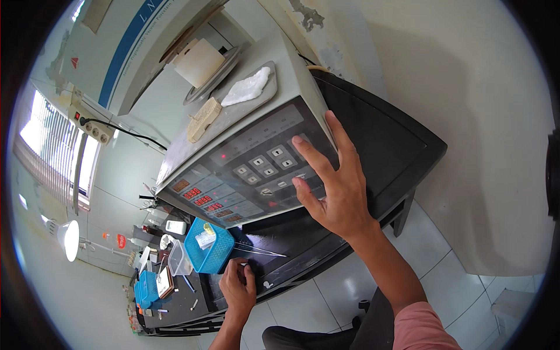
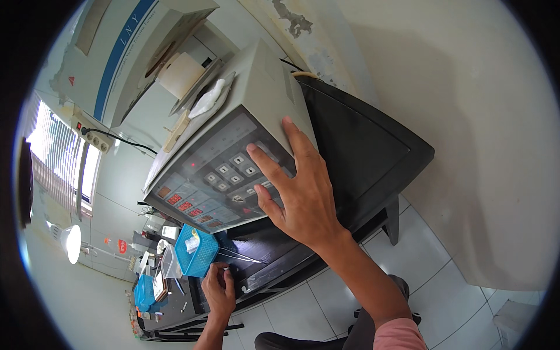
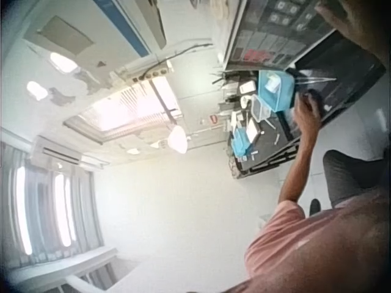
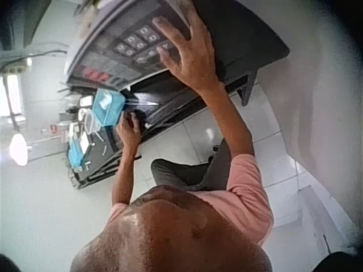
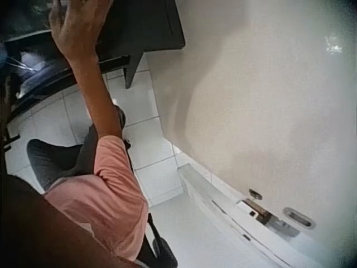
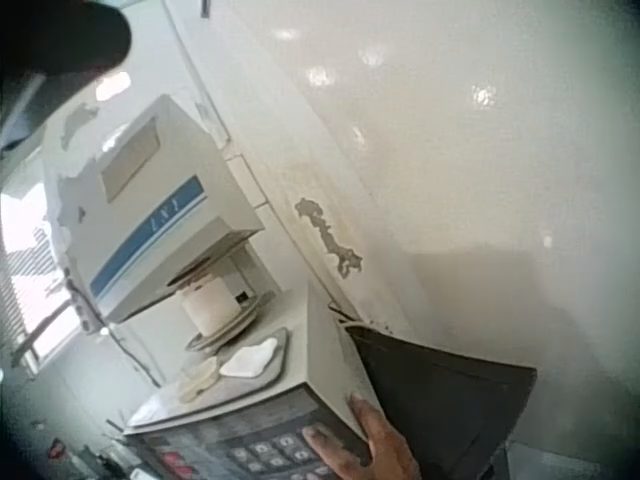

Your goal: The recorder applies staining liquids to a dental crown model using a microbrush and then places the model on a ceramic tray into a porcelain furnace.

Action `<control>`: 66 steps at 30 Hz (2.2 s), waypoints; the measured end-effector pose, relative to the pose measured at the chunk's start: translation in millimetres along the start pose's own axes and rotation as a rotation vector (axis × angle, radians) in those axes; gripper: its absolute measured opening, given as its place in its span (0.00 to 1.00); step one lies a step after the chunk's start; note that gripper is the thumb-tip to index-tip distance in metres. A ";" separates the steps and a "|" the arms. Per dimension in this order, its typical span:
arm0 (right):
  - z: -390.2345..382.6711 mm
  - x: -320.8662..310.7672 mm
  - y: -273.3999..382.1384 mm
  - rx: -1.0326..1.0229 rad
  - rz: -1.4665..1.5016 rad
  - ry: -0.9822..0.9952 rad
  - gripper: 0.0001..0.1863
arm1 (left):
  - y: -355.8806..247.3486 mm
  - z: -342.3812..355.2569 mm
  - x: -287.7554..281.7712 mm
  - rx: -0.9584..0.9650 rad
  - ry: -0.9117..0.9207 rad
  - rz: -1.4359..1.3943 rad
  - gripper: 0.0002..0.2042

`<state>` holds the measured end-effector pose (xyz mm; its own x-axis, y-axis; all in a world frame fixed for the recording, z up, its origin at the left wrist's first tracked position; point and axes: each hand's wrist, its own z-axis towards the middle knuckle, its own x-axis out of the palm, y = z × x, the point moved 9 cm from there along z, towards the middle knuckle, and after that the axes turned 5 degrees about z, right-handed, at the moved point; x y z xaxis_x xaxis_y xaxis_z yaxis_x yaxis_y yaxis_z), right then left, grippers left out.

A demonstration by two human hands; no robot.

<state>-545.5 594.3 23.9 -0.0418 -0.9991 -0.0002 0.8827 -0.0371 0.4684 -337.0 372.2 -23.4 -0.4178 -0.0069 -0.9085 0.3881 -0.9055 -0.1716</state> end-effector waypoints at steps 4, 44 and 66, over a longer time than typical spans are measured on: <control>-4.0 -5.5 3.2 0.027 -0.011 -0.005 0.29 | -3.5 -1.9 1.5 0.003 -0.014 -0.035 0.04; -13.3 -11.2 -15.7 0.141 0.017 -0.092 0.31 | -1.2 -0.3 -0.8 -0.024 -0.018 -0.092 0.04; -11.5 -13.2 -13.2 0.163 -0.036 -0.065 0.31 | 0.4 -1.5 -0.1 -0.005 -0.016 -0.062 0.05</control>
<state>-551.3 607.8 7.5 -0.1070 -0.9936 0.0352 0.7930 -0.0640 0.6058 -335.6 372.5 -23.9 -0.4539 0.0428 -0.8900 0.3648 -0.9024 -0.2295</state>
